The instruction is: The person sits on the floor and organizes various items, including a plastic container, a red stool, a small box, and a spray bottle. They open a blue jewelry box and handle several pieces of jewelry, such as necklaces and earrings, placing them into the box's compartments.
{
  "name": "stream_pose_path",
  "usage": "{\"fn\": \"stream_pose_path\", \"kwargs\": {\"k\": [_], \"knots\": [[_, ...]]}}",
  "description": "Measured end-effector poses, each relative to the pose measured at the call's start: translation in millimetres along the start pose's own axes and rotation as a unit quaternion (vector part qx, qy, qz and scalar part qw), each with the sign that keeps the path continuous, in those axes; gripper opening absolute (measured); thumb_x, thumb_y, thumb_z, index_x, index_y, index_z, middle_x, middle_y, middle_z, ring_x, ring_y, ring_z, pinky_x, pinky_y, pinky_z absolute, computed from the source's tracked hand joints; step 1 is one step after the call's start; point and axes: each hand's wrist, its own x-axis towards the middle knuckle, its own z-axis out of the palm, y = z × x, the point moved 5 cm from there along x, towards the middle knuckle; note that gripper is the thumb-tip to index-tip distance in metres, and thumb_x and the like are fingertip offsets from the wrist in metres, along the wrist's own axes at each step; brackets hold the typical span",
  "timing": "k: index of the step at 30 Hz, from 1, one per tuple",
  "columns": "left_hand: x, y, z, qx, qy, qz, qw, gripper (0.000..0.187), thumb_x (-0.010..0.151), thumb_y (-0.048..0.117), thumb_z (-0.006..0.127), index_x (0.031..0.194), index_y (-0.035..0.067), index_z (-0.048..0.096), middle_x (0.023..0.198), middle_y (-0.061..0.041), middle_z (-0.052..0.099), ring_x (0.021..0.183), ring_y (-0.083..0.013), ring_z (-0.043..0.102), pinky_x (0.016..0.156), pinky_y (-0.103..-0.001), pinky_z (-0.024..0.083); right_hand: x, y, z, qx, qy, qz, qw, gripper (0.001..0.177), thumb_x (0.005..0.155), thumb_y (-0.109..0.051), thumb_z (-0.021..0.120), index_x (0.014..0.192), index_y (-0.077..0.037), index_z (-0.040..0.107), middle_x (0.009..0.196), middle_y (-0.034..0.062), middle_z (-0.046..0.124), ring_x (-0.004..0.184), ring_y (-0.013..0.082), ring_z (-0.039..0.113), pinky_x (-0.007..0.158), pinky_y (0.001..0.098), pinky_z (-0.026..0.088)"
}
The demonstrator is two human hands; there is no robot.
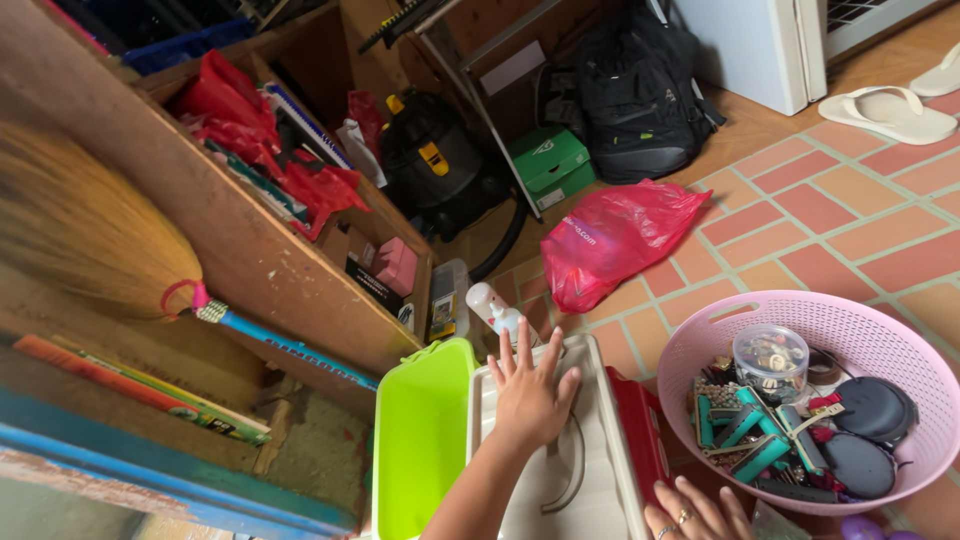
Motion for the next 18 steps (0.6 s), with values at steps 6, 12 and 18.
{"fn": "stream_pose_path", "kwargs": {"k": [6,12,18], "knots": [[30,-2,24,-0.003,-0.093,-0.054,0.994,0.07,0.098,0.058,0.044,0.16,0.027,0.03,0.169,-0.016,0.007,0.156,-0.0431,-0.003,0.117,-0.072,-0.001,-9,0,13,-0.039,0.111,-0.065,0.991,0.027,0.08,-0.044,0.066,0.097,-0.024,0.069,0.106,-0.0018,0.072,0.105,0.0242,0.066,0.091,0.062,0.044],[29,1,25,0.007,-0.099,-0.058,0.993,0.071,0.098,0.059,0.042,0.16,0.027,0.03,0.17,-0.015,0.008,0.157,-0.0401,-0.002,0.116,-0.074,-0.002,15,13,24,0.0,0.07,-0.058,0.996,0.038,0.08,-0.046,0.068,0.106,-0.019,0.065,0.113,0.0039,0.068,0.111,0.0265,0.062,0.095,0.0589,0.042],[29,1,26,0.006,-0.086,-0.047,0.995,0.07,0.098,0.057,0.041,0.16,0.026,0.03,0.169,-0.016,0.01,0.156,-0.0411,0.0,0.115,-0.074,-0.002,3,8,24,0.023,0.041,-0.044,0.998,0.05,0.079,-0.048,0.069,0.115,-0.014,0.062,0.12,0.0095,0.064,0.118,0.0288,0.058,0.1,0.0557,0.04]]}}
